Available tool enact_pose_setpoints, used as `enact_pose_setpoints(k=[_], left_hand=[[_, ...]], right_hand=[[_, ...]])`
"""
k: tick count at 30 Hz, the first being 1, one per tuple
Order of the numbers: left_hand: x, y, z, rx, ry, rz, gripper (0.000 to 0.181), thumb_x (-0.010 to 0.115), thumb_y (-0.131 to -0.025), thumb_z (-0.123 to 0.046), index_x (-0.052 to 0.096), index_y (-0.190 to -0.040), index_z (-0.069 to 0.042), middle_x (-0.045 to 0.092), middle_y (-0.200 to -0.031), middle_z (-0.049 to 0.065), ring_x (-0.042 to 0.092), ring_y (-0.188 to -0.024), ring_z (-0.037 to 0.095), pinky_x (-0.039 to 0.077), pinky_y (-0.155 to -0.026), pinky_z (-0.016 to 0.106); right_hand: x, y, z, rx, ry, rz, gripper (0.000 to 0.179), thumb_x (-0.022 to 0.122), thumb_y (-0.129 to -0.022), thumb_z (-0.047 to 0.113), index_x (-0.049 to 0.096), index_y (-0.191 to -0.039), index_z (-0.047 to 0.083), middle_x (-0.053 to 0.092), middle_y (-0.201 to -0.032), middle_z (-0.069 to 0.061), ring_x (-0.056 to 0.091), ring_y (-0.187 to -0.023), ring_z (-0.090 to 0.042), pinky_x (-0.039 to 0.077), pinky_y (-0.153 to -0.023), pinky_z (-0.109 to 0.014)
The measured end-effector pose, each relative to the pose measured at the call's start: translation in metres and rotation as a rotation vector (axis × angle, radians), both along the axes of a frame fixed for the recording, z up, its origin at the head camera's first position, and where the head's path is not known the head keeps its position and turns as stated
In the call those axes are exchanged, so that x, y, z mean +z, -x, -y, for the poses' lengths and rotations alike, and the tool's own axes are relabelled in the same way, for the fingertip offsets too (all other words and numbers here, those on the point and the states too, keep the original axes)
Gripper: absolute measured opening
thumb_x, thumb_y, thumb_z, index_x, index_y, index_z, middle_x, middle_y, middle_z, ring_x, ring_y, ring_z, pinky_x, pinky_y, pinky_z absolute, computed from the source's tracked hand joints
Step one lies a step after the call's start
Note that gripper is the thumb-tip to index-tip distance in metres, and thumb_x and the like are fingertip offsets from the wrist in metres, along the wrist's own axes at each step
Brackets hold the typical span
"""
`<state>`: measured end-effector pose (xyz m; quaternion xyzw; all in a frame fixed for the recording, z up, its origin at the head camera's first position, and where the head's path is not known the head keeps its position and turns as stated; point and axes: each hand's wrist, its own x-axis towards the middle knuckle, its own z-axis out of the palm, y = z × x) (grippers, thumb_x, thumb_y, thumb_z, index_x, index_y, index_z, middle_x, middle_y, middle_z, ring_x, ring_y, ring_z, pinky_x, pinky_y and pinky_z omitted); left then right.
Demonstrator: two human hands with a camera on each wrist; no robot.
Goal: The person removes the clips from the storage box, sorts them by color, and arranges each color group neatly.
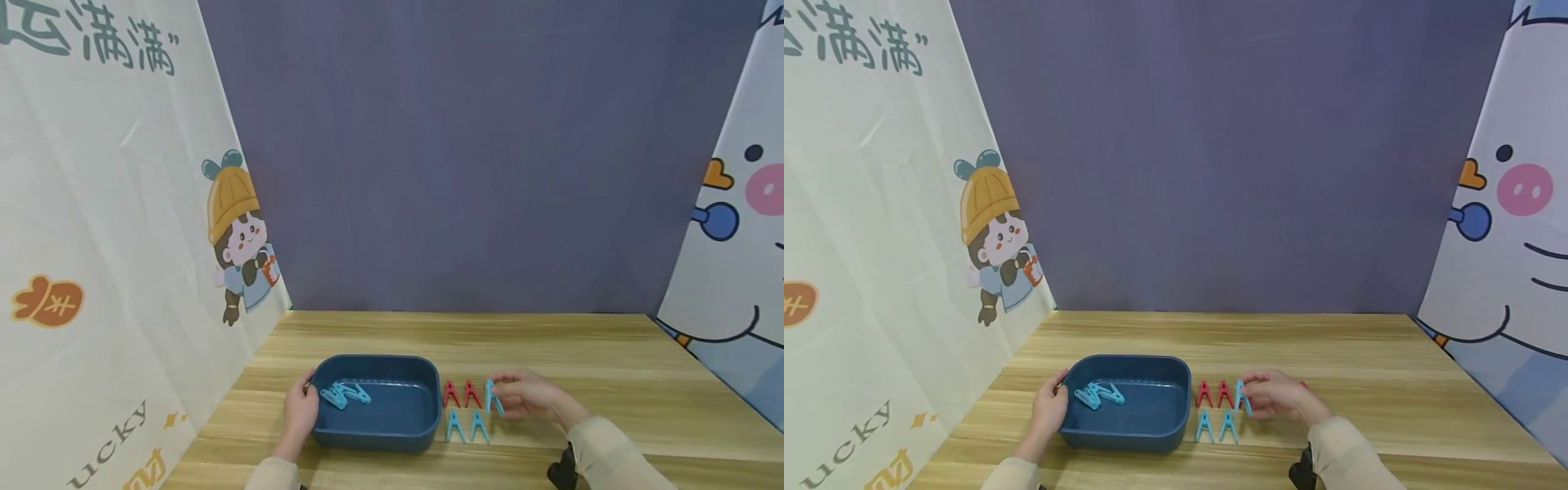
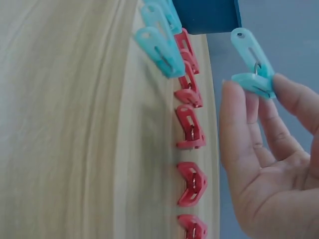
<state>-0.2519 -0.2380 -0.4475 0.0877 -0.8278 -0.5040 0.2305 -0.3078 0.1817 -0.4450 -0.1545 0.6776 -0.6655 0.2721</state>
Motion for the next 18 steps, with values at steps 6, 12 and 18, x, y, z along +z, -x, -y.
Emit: enact_pose_setpoints(k=[6, 12, 18], left_hand=[[-0.001, 0.001, 0.001, 0.006, 0.029, 0.022, 0.037, 0.038, -0.091, 0.003, 0.047, -0.125, 0.013, 0.054, -0.113, 0.027, 0.051, -0.087, 0.029, 0.042, -0.073, 0.039], [-0.002, 0.002, 0.001, -0.01, 0.009, 0.018, 0.039, 0.036, -0.09, 0.003, 0.046, -0.127, 0.012, 0.051, -0.12, 0.027, 0.05, -0.09, 0.029, 0.041, -0.075, 0.039], [-0.002, 0.001, 0.001, -0.017, 0.002, 0.021, 0.039, 0.035, -0.091, 0.003, 0.045, -0.127, 0.012, 0.05, -0.121, 0.027, 0.049, -0.09, 0.029, 0.041, -0.074, 0.039]], right_hand=[[-0.005, -0.004, -0.003, -0.019, -0.021, -0.017, 0.043, 0.056, -0.09, 0.012, 0.043, -0.122, -0.013, 0.061, -0.091, -0.007, 0.062, -0.082, -0.018, 0.051, -0.07, -0.034], [-0.011, -0.007, -0.005, -0.053, -0.094, -0.044, 0.038, 0.057, -0.089, 0.012, 0.048, -0.118, -0.011, 0.062, -0.088, -0.006, 0.062, -0.079, -0.019, 0.052, -0.067, -0.033], [-0.015, -0.011, -0.005, -0.064, -0.175, -0.09, 0.035, 0.059, -0.088, 0.012, 0.051, -0.115, -0.01, 0.061, -0.082, -0.007, 0.061, -0.071, -0.017, 0.051, -0.061, -0.03]])
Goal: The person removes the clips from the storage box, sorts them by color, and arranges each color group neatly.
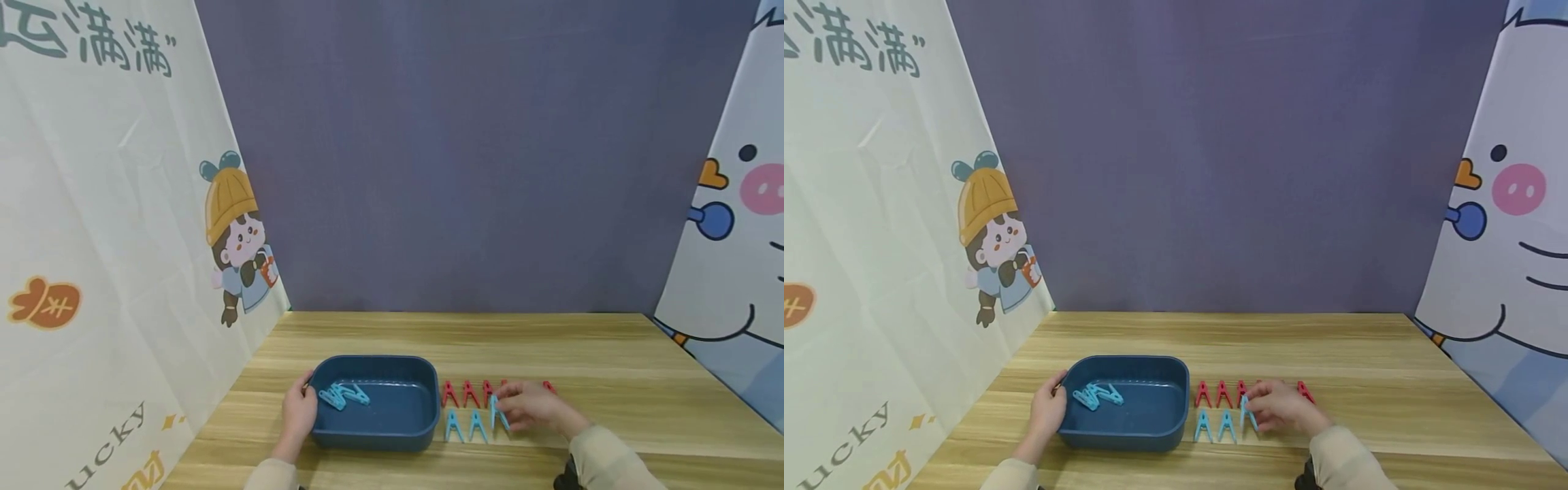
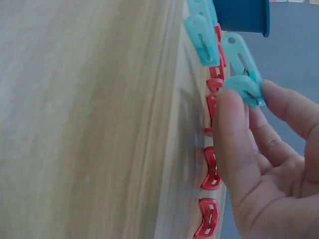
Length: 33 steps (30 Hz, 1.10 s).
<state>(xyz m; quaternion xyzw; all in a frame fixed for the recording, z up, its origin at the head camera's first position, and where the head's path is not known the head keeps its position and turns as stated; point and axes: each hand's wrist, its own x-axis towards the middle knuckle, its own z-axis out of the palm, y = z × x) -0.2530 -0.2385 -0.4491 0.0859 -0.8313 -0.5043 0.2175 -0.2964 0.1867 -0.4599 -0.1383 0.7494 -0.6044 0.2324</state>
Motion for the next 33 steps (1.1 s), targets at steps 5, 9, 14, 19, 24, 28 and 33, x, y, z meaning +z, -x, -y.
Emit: enact_pose_setpoints(k=[5, 9, 14, 19, 24, 28, 33], left_hand=[[-0.001, 0.001, 0.001, 0.002, -0.003, 0.004, 0.039, 0.036, -0.091, 0.003, 0.045, -0.127, 0.012, 0.05, -0.121, 0.027, 0.049, -0.089, 0.029, 0.041, -0.074, 0.039], [-0.001, 0.0, 0.001, -0.001, 0.001, 0.0, 0.039, 0.036, -0.09, 0.004, 0.045, -0.127, 0.012, 0.051, -0.119, 0.027, 0.049, -0.089, 0.029, 0.041, -0.074, 0.039], [-0.001, 0.0, 0.001, -0.002, 0.001, -0.001, 0.039, 0.036, -0.09, 0.003, 0.045, -0.127, 0.012, 0.051, -0.119, 0.027, 0.05, -0.089, 0.029, 0.041, -0.074, 0.04], [0.0, 0.0, 0.001, -0.005, -0.001, 0.011, 0.039, 0.036, -0.091, 0.003, 0.045, -0.128, 0.012, 0.051, -0.119, 0.027, 0.05, -0.09, 0.029, 0.041, -0.076, 0.041], [0.001, 0.001, 0.001, -0.006, -0.002, 0.012, 0.039, 0.036, -0.091, 0.003, 0.044, -0.128, 0.011, 0.051, -0.12, 0.027, 0.05, -0.09, 0.029, 0.041, -0.075, 0.039], [0.0, 0.001, 0.001, -0.006, -0.002, 0.009, 0.039, 0.036, -0.091, 0.003, 0.044, -0.128, 0.012, 0.051, -0.118, 0.026, 0.049, -0.088, 0.028, 0.041, -0.073, 0.037], [0.0, 0.0, 0.001, -0.003, 0.0, 0.013, 0.039, 0.036, -0.091, 0.003, 0.045, -0.128, 0.012, 0.053, -0.111, 0.025, 0.049, -0.086, 0.028, 0.041, -0.07, 0.036]], right_hand=[[-0.001, -0.003, 0.001, -0.013, -0.037, -0.023, 0.034, 0.059, -0.087, 0.011, 0.052, -0.113, -0.01, 0.061, -0.082, -0.009, 0.061, -0.07, -0.018, 0.051, -0.059, -0.03], [-0.002, -0.004, 0.003, -0.042, -0.072, -0.04, 0.034, 0.06, -0.087, 0.01, 0.052, -0.112, -0.011, 0.06, -0.082, -0.009, 0.061, -0.069, -0.018, 0.051, -0.059, -0.03], [-0.002, -0.007, 0.005, -0.081, -0.114, -0.048, 0.029, 0.062, -0.085, 0.008, 0.055, -0.107, -0.008, 0.06, -0.081, -0.009, 0.061, -0.067, -0.018, 0.051, -0.058, -0.031], [-0.002, -0.009, 0.008, -0.083, -0.146, -0.065, 0.022, 0.061, -0.085, 0.006, 0.057, -0.101, -0.007, 0.06, -0.076, -0.008, 0.06, -0.064, -0.018, 0.051, -0.055, -0.03], [-0.001, -0.011, 0.01, -0.072, -0.149, -0.079, 0.018, 0.06, -0.085, 0.005, 0.056, -0.097, -0.007, 0.059, -0.071, -0.007, 0.058, -0.061, -0.015, 0.049, -0.053, -0.027], [-0.002, -0.011, 0.011, -0.086, -0.154, -0.081, 0.017, 0.06, -0.084, 0.005, 0.056, -0.096, -0.007, 0.057, -0.07, -0.006, 0.056, -0.059, -0.014, 0.048, -0.052, -0.026], [-0.002, -0.012, 0.012, -0.11, -0.19, -0.09, 0.017, 0.06, -0.084, 0.005, 0.057, -0.095, -0.007, 0.056, -0.071, -0.006, 0.055, -0.059, -0.014, 0.048, -0.051, -0.026]])
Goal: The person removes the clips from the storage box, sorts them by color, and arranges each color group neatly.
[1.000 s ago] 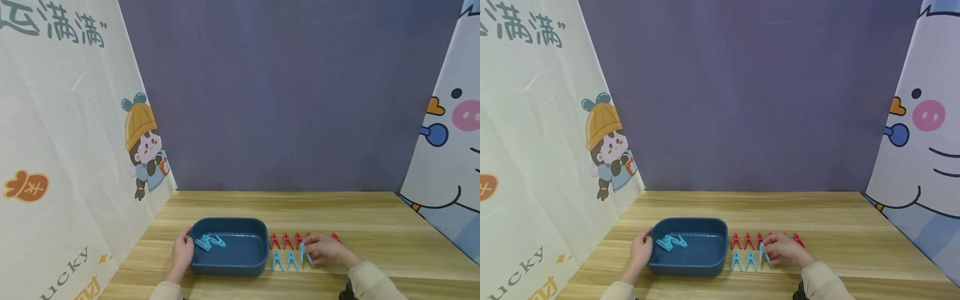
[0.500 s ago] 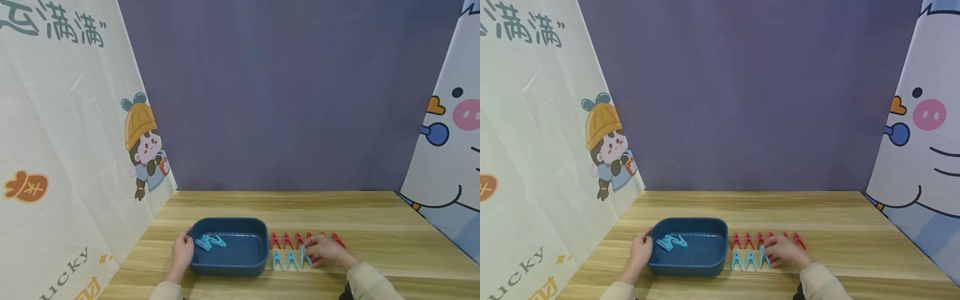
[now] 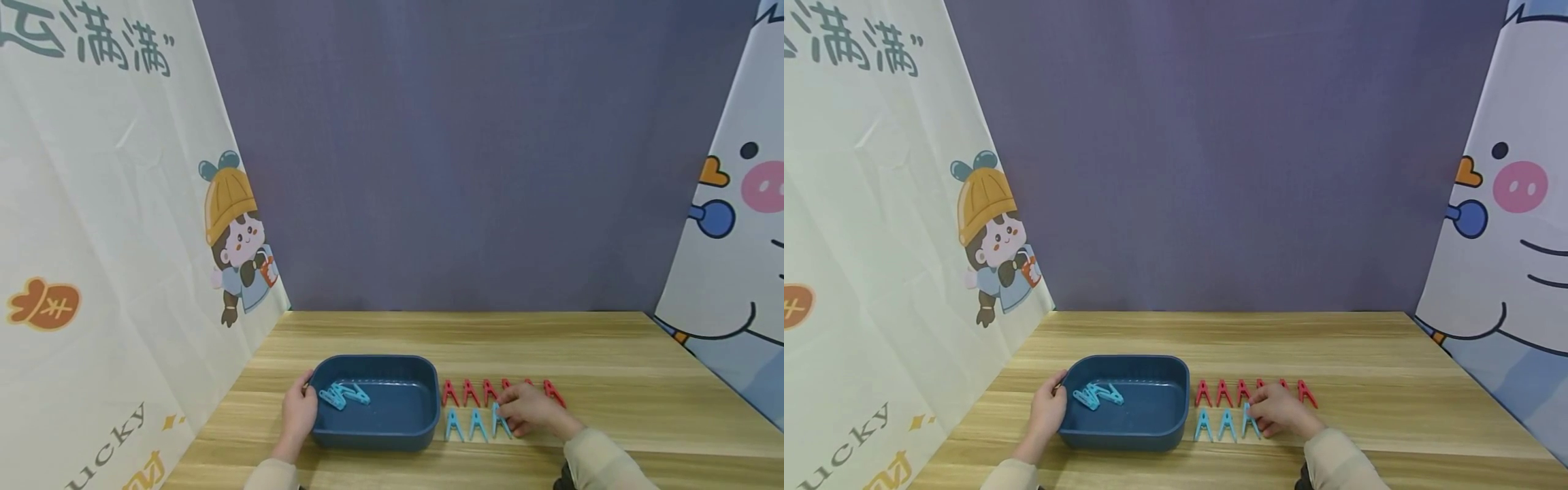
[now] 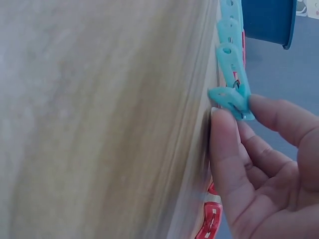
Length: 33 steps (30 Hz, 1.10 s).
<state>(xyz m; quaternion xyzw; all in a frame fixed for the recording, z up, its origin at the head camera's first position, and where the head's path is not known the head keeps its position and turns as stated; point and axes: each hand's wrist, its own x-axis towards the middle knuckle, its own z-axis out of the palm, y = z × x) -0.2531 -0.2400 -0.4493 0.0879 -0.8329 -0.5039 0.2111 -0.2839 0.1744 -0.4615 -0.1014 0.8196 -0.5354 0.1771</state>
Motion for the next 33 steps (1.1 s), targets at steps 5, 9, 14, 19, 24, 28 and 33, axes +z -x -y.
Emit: enact_pose_setpoints(k=[5, 9, 14, 19, 24, 28, 33], left_hand=[[-0.0003, -0.0004, -0.0002, 0.003, 0.002, -0.006, 0.039, 0.036, -0.091, 0.003, 0.045, -0.127, 0.012, 0.054, -0.11, 0.025, 0.049, -0.085, 0.027, 0.04, -0.07, 0.036], [0.0, -0.0008, -0.0002, 0.001, -0.002, -0.007, 0.039, 0.036, -0.09, 0.003, 0.045, -0.127, 0.012, 0.053, -0.112, 0.026, 0.049, -0.086, 0.028, 0.041, -0.071, 0.037], [0.0006, -0.0008, -0.0004, -0.001, -0.003, -0.009, 0.039, 0.036, -0.091, 0.003, 0.045, -0.127, 0.012, 0.051, -0.119, 0.027, 0.05, -0.089, 0.03, 0.041, -0.074, 0.04], [0.0008, -0.0005, -0.001, 0.005, 0.003, -0.011, 0.039, 0.036, -0.09, 0.003, 0.046, -0.127, 0.012, 0.051, -0.12, 0.027, 0.051, -0.09, 0.03, 0.042, -0.075, 0.04], [0.0017, -0.0008, -0.001, 0.002, -0.007, 0.0, 0.039, 0.036, -0.091, 0.003, 0.045, -0.127, 0.012, 0.05, -0.122, 0.027, 0.05, -0.091, 0.03, 0.041, -0.075, 0.041], [0.0017, -0.0007, -0.0007, 0.004, -0.014, -0.001, 0.039, 0.036, -0.091, 0.002, 0.045, -0.128, 0.012, 0.05, -0.122, 0.027, 0.05, -0.092, 0.03, 0.041, -0.076, 0.041], [0.0007, -0.0001, -0.0004, 0.006, -0.008, -0.002, 0.039, 0.036, -0.091, 0.002, 0.045, -0.127, 0.012, 0.051, -0.119, 0.027, 0.051, -0.091, 0.03, 0.042, -0.076, 0.041]], right_hand=[[0.0012, -0.001, -0.0001, 0.012, -0.003, -0.009, 0.016, 0.06, -0.084, 0.004, 0.057, -0.094, -0.008, 0.056, -0.07, -0.006, 0.055, -0.058, -0.014, 0.048, -0.051, -0.026], [0.0008, -0.0009, 0.0, 0.017, -0.005, -0.022, 0.015, 0.06, -0.083, 0.002, 0.057, -0.093, -0.008, 0.057, -0.069, -0.006, 0.055, -0.058, -0.014, 0.048, -0.05, -0.026], [-0.0001, -0.0016, 0.0004, -0.01, -0.03, -0.027, 0.014, 0.061, -0.082, 0.0, 0.057, -0.092, -0.008, 0.056, -0.069, -0.007, 0.055, -0.056, -0.014, 0.049, -0.05, -0.026], [0.0006, -0.003, 0.0014, -0.034, -0.074, -0.03, 0.012, 0.061, -0.081, -0.001, 0.058, -0.092, -0.006, 0.056, -0.068, -0.008, 0.054, -0.055, -0.015, 0.049, -0.05, -0.026], [0.0011, -0.0032, 0.0031, -0.053, -0.1, -0.016, 0.011, 0.06, -0.081, -0.003, 0.059, -0.091, -0.006, 0.056, -0.069, -0.009, 0.054, -0.054, -0.015, 0.048, -0.05, -0.026], [0.002, -0.0035, 0.0042, -0.068, -0.12, -0.012, 0.011, 0.061, -0.08, -0.003, 0.059, -0.091, -0.005, 0.056, -0.07, -0.009, 0.054, -0.054, -0.015, 0.048, -0.049, -0.025], [0.0071, -0.0043, 0.0024, -0.029, -0.091, -0.029, 0.016, 0.061, -0.081, 0.0, 0.058, -0.095, -0.007, 0.056, -0.069, -0.009, 0.054, -0.055, -0.016, 0.049, -0.05, -0.028]])
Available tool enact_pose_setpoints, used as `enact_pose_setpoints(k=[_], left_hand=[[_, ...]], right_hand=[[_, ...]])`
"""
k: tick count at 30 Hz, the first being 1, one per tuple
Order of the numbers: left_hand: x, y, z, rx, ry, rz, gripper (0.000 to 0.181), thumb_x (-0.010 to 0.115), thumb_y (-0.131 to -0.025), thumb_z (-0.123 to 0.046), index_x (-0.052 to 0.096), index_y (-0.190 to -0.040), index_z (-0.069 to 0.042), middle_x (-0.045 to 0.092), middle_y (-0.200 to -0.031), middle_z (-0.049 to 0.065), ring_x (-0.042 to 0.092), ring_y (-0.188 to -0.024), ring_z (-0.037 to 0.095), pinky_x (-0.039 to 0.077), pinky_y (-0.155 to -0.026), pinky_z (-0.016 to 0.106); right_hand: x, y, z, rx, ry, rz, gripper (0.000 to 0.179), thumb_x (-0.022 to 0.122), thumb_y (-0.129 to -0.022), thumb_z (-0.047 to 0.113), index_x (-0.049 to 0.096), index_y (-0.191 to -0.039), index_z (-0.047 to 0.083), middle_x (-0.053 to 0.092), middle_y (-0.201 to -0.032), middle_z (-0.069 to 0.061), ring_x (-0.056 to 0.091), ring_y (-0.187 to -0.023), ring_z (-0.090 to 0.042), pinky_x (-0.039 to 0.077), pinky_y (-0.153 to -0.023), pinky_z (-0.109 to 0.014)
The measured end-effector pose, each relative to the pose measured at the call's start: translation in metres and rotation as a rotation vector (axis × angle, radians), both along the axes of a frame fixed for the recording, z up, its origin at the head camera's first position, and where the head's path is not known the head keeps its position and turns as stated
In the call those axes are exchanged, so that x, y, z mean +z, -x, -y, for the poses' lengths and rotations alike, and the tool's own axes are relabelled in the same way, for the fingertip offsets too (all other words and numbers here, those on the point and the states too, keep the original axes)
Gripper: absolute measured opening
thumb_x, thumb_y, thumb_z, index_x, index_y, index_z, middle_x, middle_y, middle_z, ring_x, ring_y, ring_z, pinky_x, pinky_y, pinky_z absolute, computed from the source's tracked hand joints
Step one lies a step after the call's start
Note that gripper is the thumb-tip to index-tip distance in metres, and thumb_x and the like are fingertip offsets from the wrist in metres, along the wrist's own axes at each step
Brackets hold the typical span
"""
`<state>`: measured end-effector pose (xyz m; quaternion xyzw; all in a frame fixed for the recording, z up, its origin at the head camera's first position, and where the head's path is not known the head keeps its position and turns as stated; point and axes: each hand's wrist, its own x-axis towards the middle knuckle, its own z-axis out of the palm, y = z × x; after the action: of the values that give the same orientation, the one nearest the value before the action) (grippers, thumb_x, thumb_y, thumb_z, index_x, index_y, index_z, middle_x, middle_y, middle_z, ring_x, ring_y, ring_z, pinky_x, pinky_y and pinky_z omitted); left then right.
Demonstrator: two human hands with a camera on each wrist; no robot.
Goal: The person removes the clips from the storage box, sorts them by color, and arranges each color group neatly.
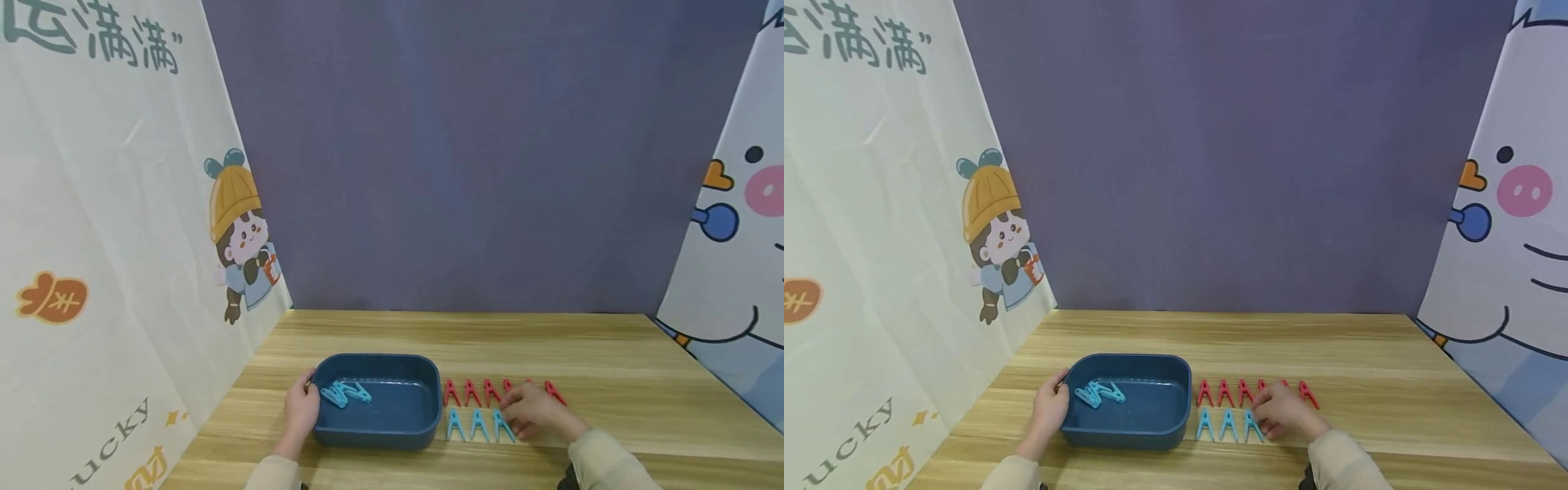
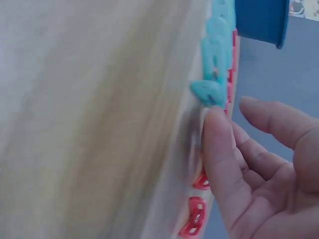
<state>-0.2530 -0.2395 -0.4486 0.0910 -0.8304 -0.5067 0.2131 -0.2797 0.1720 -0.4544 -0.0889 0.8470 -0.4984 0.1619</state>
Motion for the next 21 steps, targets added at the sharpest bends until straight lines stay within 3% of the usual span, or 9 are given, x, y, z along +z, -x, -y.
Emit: enact_pose_setpoints(k=[5, 10, 15, 19, 21], left_hand=[[-0.001, 0.001, -0.001, -0.004, -0.007, -0.004, 0.039, 0.036, -0.091, 0.003, 0.045, -0.127, 0.012, 0.05, -0.121, 0.028, 0.05, -0.092, 0.031, 0.041, -0.077, 0.041], [-0.002, 0.001, 0.0, 0.007, 0.003, -0.021, 0.039, 0.036, -0.09, 0.003, 0.046, -0.126, 0.013, 0.051, -0.12, 0.028, 0.051, -0.091, 0.03, 0.042, -0.076, 0.041], [-0.003, 0.001, 0.0, 0.012, 0.008, -0.021, 0.038, 0.037, -0.09, 0.003, 0.047, -0.126, 0.012, 0.052, -0.119, 0.028, 0.052, -0.091, 0.031, 0.042, -0.076, 0.042], [-0.002, 0.001, -0.001, 0.01, 0.003, -0.015, 0.038, 0.037, -0.09, 0.003, 0.047, -0.126, 0.012, 0.051, -0.119, 0.028, 0.052, -0.091, 0.031, 0.042, -0.076, 0.041], [-0.002, 0.002, -0.001, 0.011, 0.002, -0.013, 0.038, 0.037, -0.09, 0.003, 0.047, -0.126, 0.012, 0.051, -0.12, 0.027, 0.051, -0.091, 0.03, 0.042, -0.075, 0.041]], right_hand=[[0.009, 0.004, 0.002, 0.07, 0.036, -0.018, 0.021, 0.058, -0.086, 0.006, 0.056, -0.102, -0.008, 0.053, -0.064, -0.007, 0.048, -0.052, -0.014, 0.044, -0.048, -0.028], [0.023, 0.009, 0.014, 0.167, 0.102, -0.111, 0.027, 0.056, -0.088, 0.01, 0.055, -0.106, -0.011, 0.051, -0.061, -0.005, 0.046, -0.048, -0.014, 0.043, -0.046, -0.032], [0.038, 0.012, 0.029, 0.2, 0.127, -0.131, 0.027, 0.055, -0.09, 0.013, 0.056, -0.11, -0.006, 0.052, -0.065, -0.008, 0.038, -0.047, -0.016, 0.033, -0.044, -0.033], [0.047, 0.013, 0.042, 0.209, 0.125, -0.136, 0.028, 0.057, -0.09, 0.016, 0.057, -0.11, -0.003, 0.057, -0.08, -0.014, 0.049, -0.054, -0.022, 0.044, -0.049, -0.041], [0.049, 0.015, 0.049, 0.207, 0.117, -0.146, 0.03, 0.059, -0.089, 0.018, 0.057, -0.111, -0.003, 0.058, -0.086, -0.014, 0.055, -0.064, -0.029, 0.047, -0.057, -0.047]])
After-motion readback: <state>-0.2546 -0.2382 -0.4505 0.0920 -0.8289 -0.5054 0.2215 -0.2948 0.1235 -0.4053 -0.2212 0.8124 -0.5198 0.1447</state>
